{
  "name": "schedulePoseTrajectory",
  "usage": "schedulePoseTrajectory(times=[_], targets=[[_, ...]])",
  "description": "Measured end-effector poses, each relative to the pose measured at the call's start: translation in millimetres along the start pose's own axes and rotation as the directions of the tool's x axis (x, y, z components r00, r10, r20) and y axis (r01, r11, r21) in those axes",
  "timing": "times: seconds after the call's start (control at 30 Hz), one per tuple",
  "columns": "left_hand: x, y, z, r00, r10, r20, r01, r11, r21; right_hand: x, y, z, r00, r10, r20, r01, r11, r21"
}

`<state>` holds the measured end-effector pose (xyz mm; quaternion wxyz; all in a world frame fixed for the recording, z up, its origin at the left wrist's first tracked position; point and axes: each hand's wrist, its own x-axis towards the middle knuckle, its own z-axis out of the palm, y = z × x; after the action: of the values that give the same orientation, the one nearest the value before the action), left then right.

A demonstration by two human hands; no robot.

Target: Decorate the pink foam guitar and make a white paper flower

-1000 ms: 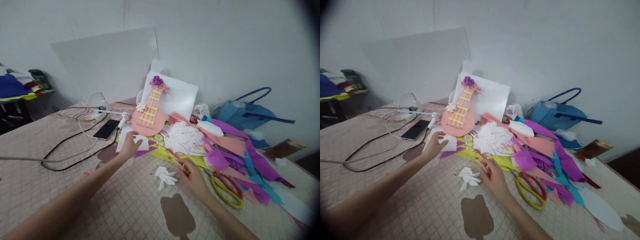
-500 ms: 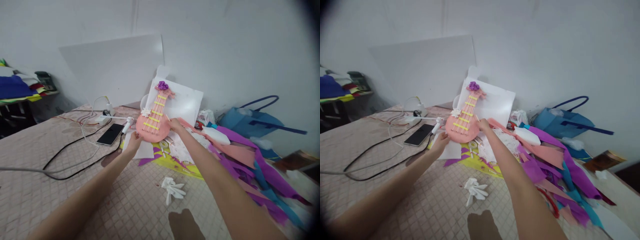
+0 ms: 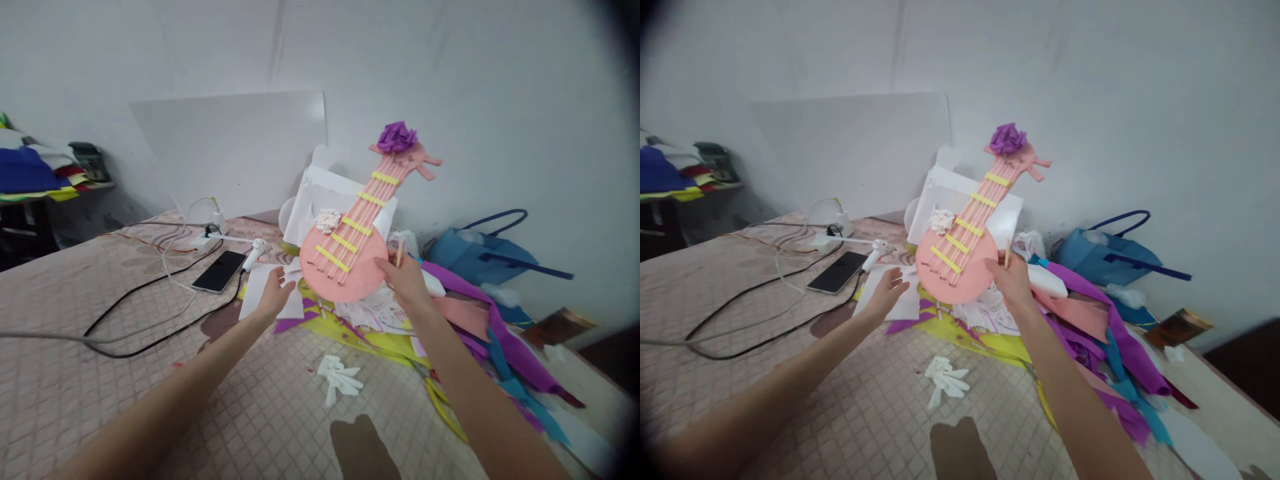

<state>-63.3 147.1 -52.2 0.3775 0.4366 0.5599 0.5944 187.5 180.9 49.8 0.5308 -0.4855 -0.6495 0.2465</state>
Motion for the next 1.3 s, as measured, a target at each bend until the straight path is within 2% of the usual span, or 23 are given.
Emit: schedulePoseTrajectory(times=[0.1, 0.2, 0.37, 0.43, 0.5, 0.67, 0.9, 1.17, 1.3], targets=[[-5.2, 6.7, 1.9, 0.996, 0.084, 0.000, -0.084, 0.994, 0.076, -19.3, -5.2, -18.1, 1.000, 0.021, -0.019, -0.020, 0.998, 0.053], [-12.3, 19.1, 4.7, 0.978, 0.211, -0.006, -0.207, 0.966, 0.157, -31.0, -7.2, -27.3, 0.999, 0.047, -0.018, -0.046, 0.998, 0.043], [-25.1, 50.7, 15.9, 0.899, 0.433, 0.069, -0.435, 0.861, 0.263, -38.9, -7.4, -29.4, 0.998, 0.070, -0.002, -0.070, 0.997, 0.025], [-25.1, 59.4, 22.4, 0.840, 0.529, 0.122, -0.530, 0.750, 0.396, -39.7, -6.6, -28.7, 0.997, 0.075, 0.010, -0.075, 0.997, 0.035], [-22.0, 63.6, 28.5, 0.810, 0.568, 0.146, -0.565, 0.688, 0.455, -39.9, -5.5, -28.3, 0.997, 0.081, 0.019, -0.081, 0.996, 0.037], [-13.9, 63.7, 36.6, 0.804, 0.575, 0.151, -0.565, 0.660, 0.495, -40.9, -4.5, -28.8, 0.997, 0.079, 0.016, -0.079, 0.996, 0.033], [-14.3, 64.7, 36.2, 0.803, 0.570, 0.174, -0.572, 0.654, 0.495, -41.2, -2.6, -28.2, 0.995, 0.099, 0.019, -0.100, 0.992, 0.072], [-13.1, 61.9, 30.1, 0.827, 0.536, 0.173, -0.545, 0.687, 0.480, -40.8, -4.0, -28.8, 0.990, 0.139, 0.026, -0.141, 0.980, 0.139], [-13.3, 57.4, 24.4, 0.843, 0.512, 0.165, -0.525, 0.714, 0.463, -40.2, -5.4, -28.7, 0.983, 0.169, 0.072, -0.179, 0.967, 0.180]])
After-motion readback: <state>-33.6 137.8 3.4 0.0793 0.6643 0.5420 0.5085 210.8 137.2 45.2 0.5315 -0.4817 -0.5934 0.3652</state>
